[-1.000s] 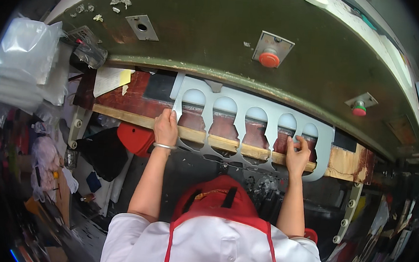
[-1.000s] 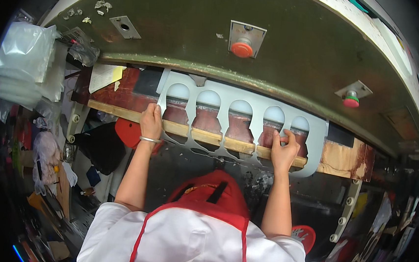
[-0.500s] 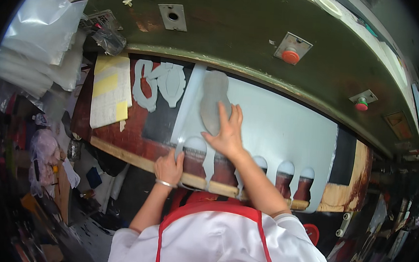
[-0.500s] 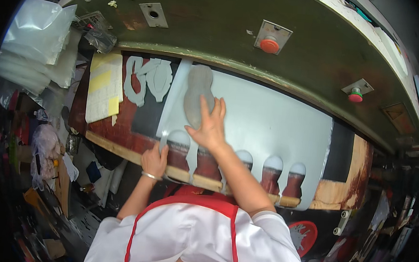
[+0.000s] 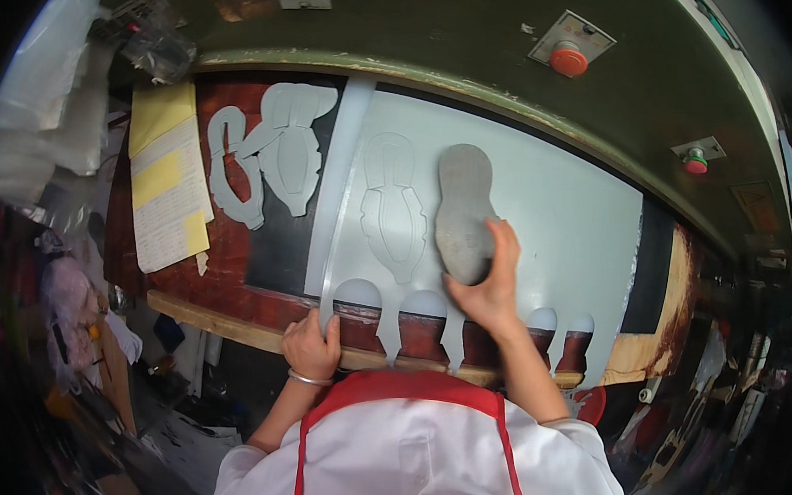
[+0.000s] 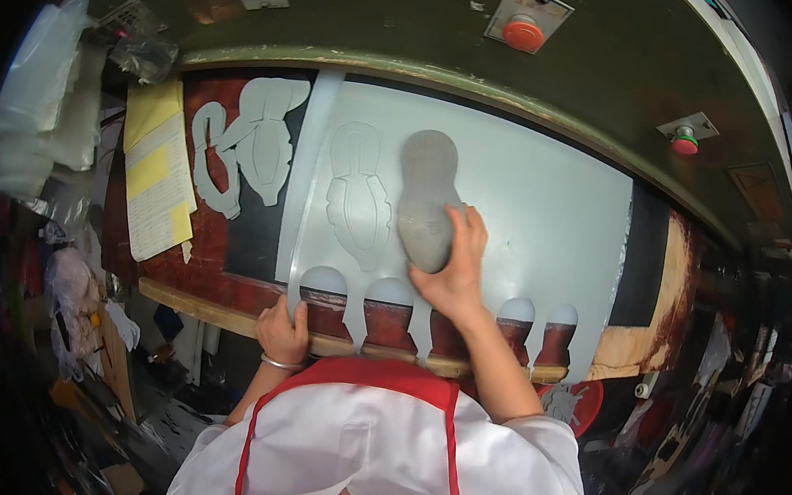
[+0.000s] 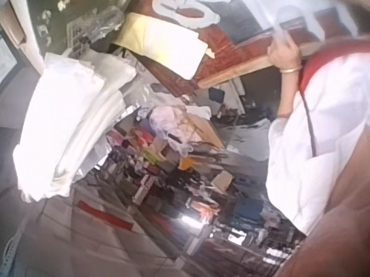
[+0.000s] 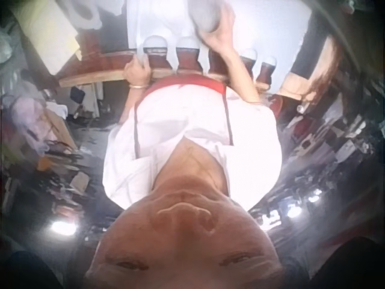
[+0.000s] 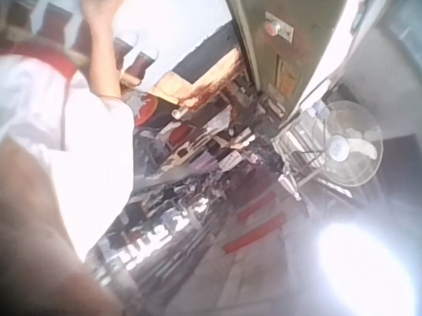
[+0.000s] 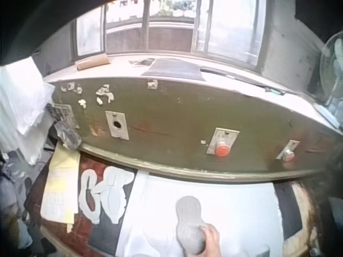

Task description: The person operates a die-cutting machine to cut grey material into shoe-shaped pieces. They feed sheets into the machine, press a button to activate the press, then remove and stack the cut pieces. The person repeats this cycle multiple times.

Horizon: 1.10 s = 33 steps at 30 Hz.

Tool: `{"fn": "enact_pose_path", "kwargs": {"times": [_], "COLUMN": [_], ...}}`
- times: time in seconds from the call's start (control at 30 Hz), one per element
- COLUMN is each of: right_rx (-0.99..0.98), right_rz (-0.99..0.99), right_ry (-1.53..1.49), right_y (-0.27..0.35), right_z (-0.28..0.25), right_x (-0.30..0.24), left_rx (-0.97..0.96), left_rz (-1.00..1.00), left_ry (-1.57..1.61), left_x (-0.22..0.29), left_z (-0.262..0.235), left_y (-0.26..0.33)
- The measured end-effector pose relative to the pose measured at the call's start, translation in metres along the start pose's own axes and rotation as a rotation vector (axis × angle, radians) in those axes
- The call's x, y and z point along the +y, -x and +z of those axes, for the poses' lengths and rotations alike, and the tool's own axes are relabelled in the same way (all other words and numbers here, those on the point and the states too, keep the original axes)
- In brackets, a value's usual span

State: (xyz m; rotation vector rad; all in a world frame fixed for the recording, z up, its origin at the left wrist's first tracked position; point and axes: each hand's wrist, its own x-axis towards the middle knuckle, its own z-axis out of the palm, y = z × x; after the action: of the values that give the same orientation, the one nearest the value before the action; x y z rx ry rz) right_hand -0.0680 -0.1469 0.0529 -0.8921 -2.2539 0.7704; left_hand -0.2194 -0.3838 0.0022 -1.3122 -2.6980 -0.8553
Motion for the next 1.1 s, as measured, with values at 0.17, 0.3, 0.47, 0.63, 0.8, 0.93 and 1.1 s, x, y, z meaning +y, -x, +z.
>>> {"fn": "enact_pose_path", "kwargs": {"times": [0.17,0.3,0.47,0.63,0.8,0.93,1.1], "right_rx": [0.049,0.162,0.985,0.925,0.852,0.809,0.288], "right_rz": [-0.018,0.292,0.225,0.173,0.175,0.148,0.052], "right_ry": [0.073,-0.164,0.259,0.441,0.425,0.152,0.291], "right_y": [-0.013,-0.071,-0.172,-0.192,-0.177,-0.128,-0.042], "right_z": [0.019,-0.040,-0.182,-0.173,-0.164,-0.141,-0.076], "right_x": [0.020,0.039,0.101,0.132,0.137,0.127,0.112], "left_rx": [-0.043,-0.061,0.000,0.049,0.047,-0.015,0.080], "left_rz": [0.007,-0.009,-0.029,-0.035,-0.046,-0.103,-0.024], "left_ry": [0.004,-0.015,-0.021,0.006,-0.024,0.081,0.048], "left_x": [0.003,0.008,0.019,0.029,0.028,0.027,0.021], "left_z": [0.002,0.005,0.024,0.051,0.063,0.058,0.061], "left_y": [-0.027,-0.067,-0.132,-0.204,-0.248,-0.245,-0.238]}}
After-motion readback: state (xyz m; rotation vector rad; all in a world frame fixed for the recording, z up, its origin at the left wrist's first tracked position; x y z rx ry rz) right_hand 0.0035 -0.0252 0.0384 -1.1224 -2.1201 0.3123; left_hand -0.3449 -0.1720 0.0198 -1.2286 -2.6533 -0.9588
